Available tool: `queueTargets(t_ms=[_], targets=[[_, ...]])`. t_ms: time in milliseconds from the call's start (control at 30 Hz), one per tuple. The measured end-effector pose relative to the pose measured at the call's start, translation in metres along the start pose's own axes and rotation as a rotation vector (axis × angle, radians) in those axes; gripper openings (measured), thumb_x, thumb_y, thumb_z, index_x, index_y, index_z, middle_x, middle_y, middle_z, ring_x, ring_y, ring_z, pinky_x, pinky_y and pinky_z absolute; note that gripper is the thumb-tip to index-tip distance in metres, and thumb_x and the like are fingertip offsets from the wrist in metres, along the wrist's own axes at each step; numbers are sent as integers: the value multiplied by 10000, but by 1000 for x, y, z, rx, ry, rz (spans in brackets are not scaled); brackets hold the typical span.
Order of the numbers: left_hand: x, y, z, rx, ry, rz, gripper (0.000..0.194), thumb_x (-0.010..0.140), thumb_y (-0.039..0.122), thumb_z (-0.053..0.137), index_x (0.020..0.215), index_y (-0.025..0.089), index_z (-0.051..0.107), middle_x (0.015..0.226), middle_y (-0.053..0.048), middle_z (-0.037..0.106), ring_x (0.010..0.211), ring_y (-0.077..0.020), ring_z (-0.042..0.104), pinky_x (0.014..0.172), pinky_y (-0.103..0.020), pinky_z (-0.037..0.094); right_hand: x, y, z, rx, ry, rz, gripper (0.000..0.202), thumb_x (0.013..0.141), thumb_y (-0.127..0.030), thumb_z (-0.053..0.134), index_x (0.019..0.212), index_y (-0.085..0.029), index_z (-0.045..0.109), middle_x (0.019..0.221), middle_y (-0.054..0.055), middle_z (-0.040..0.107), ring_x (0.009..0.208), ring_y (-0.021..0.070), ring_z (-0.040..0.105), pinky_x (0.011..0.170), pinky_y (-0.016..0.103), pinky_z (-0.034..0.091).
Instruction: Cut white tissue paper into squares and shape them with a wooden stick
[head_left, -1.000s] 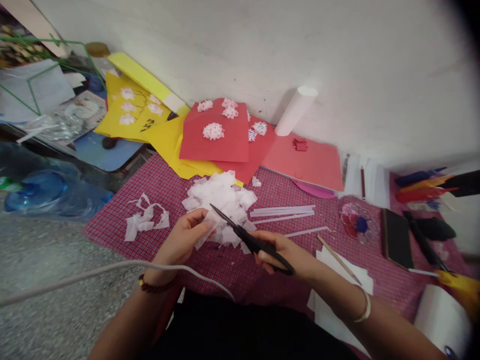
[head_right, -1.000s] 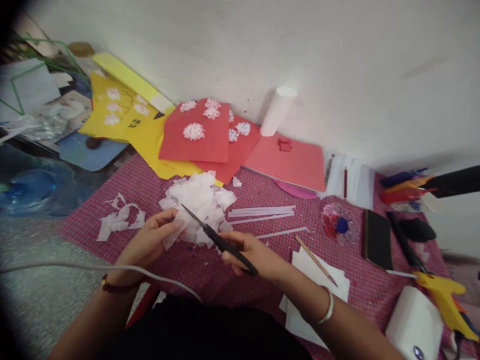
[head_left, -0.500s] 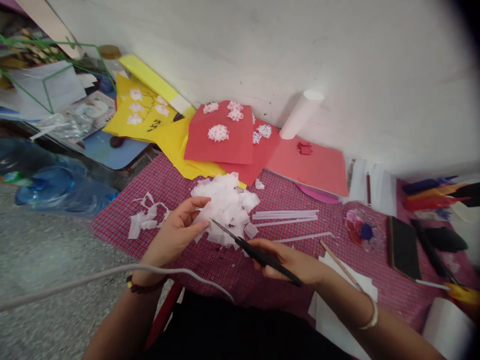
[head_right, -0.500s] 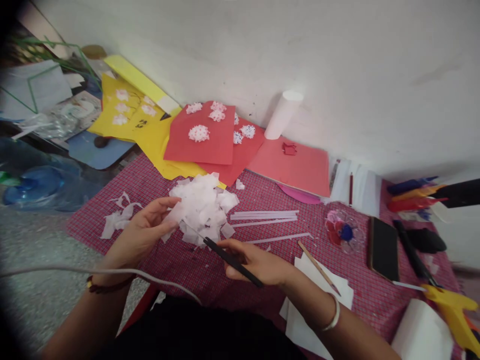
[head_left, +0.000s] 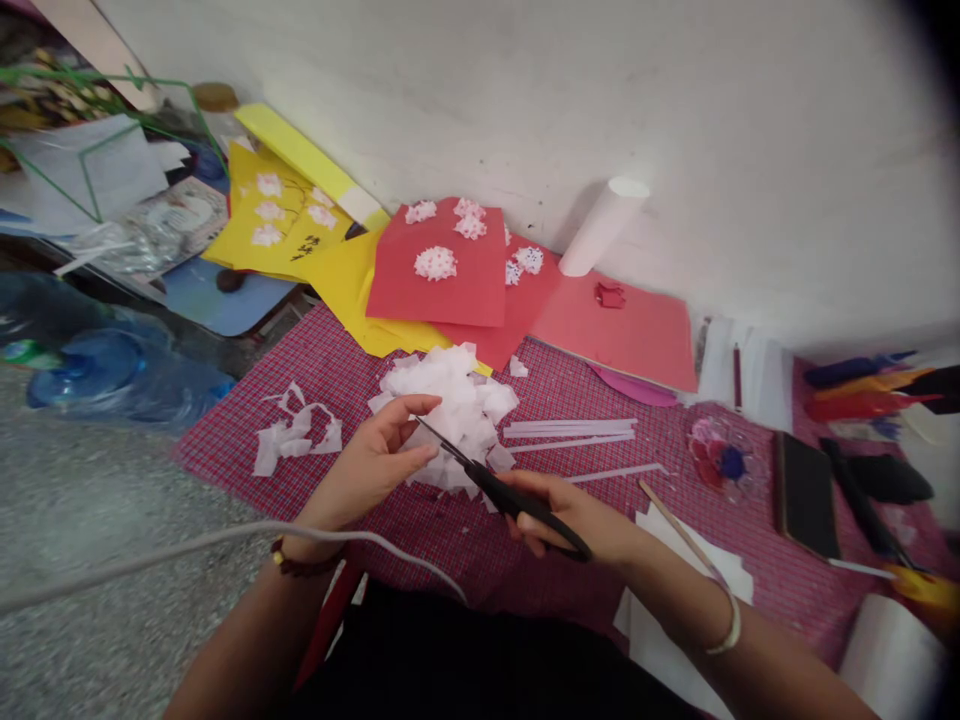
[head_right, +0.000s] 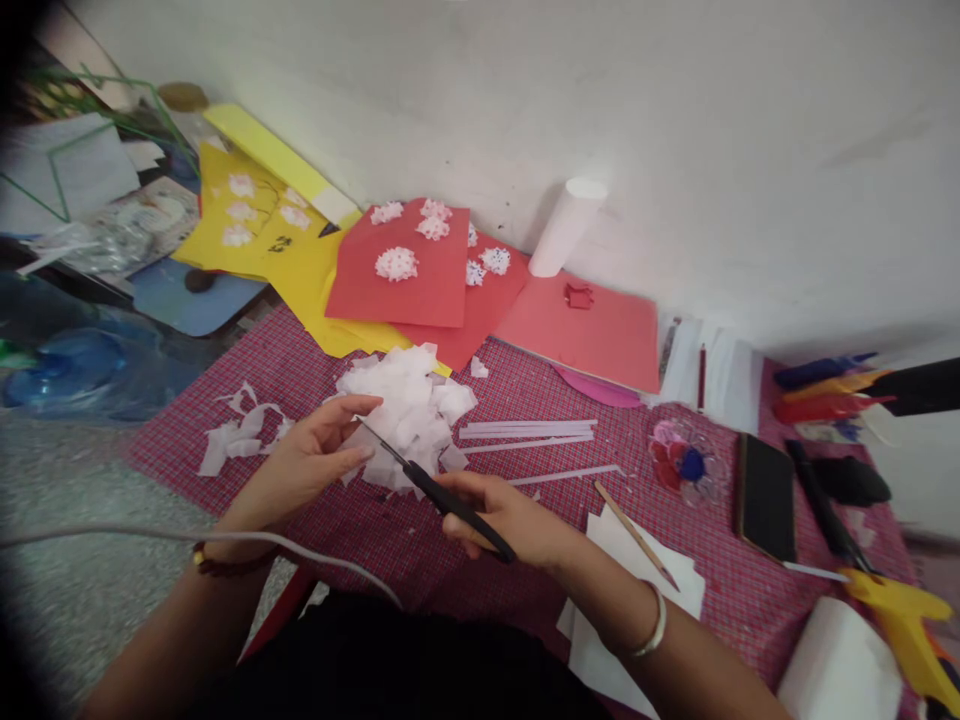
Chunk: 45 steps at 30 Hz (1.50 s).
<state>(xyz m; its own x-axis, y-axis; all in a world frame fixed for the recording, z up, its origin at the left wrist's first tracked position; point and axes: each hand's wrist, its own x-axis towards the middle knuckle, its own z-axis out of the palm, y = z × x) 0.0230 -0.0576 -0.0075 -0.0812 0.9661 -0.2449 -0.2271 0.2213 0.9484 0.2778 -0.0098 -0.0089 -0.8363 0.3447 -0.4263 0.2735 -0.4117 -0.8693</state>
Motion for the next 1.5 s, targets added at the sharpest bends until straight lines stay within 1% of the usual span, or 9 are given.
queueTargets(t_ms=[100,300,533,700,900,1100,1233,1333,1500], targets=[[-1,-1,-1,-100,89,-16,407,736,178,736,1126,200,622,1125,-50,630,826,-117,634,736,-249,539,0,2,-1,33,36,15,576,806,-568,682,1163,-137,544,733,-29,513,507,39,444,459,181,315],[-8,-6,-13,-236,104,-150,339,743,196,729,1063,153,624,815,-44,712,655,-148,681,647,-264,569,2,7,-4,34,62,-12,565,826,-526,678,1203,-128,542,712,-32,505,508,44,442,472,191,315],[-4,10,-9,-527,213,-212,216,916,250,509,1049,127,627,970,-119,731,860,-200,710,814,-342,581,-4,-8,-5,-58,-57,-107,652,833,-545,669,1305,-145,464,906,25,498,752,104,470,650,241,386],[5,16,-16,-693,84,-264,351,968,359,407,1084,115,632,1089,-162,701,956,-248,692,819,-396,573,-13,-13,-12,-122,-139,-18,645,850,-569,634,1295,-134,464,882,25,476,746,115,433,636,255,365],[7,15,-20,-690,-101,-313,403,980,404,380,1085,119,646,1100,-175,700,1022,-281,672,799,-393,561,-11,-10,-16,-121,-173,16,669,843,-584,634,1309,-135,464,877,17,472,729,106,407,626,248,348],[6,17,-16,-672,-120,-341,416,965,441,414,1088,116,642,1096,-190,703,987,-282,685,807,-409,555,-8,-14,-16,-116,-192,40,637,844,-551,653,1288,-129,479,876,18,486,733,104,432,640,245,373],[5,12,-18,-587,-54,-309,233,876,230,599,1091,150,642,1102,-140,713,1057,-269,672,866,-376,537,-13,-15,-20,-145,-154,55,630,835,-559,658,1264,-127,495,869,23,490,740,111,446,633,241,391],[6,9,-17,-516,-13,-290,346,779,50,646,1100,177,638,1090,-95,719,1071,-245,670,856,-329,527,-15,-13,-24,-156,-133,65,619,834,-561,657,1259,-137,505,874,25,492,739,112,452,629,237,398],[10,9,-11,-509,-29,-270,336,774,42,627,1085,167,640,1080,-109,720,1076,-246,666,856,-330,512,-10,-12,-27,-151,-136,79,601,836,-499,686,1286,-142,512,856,16,476,706,99,411,589,228,358]])
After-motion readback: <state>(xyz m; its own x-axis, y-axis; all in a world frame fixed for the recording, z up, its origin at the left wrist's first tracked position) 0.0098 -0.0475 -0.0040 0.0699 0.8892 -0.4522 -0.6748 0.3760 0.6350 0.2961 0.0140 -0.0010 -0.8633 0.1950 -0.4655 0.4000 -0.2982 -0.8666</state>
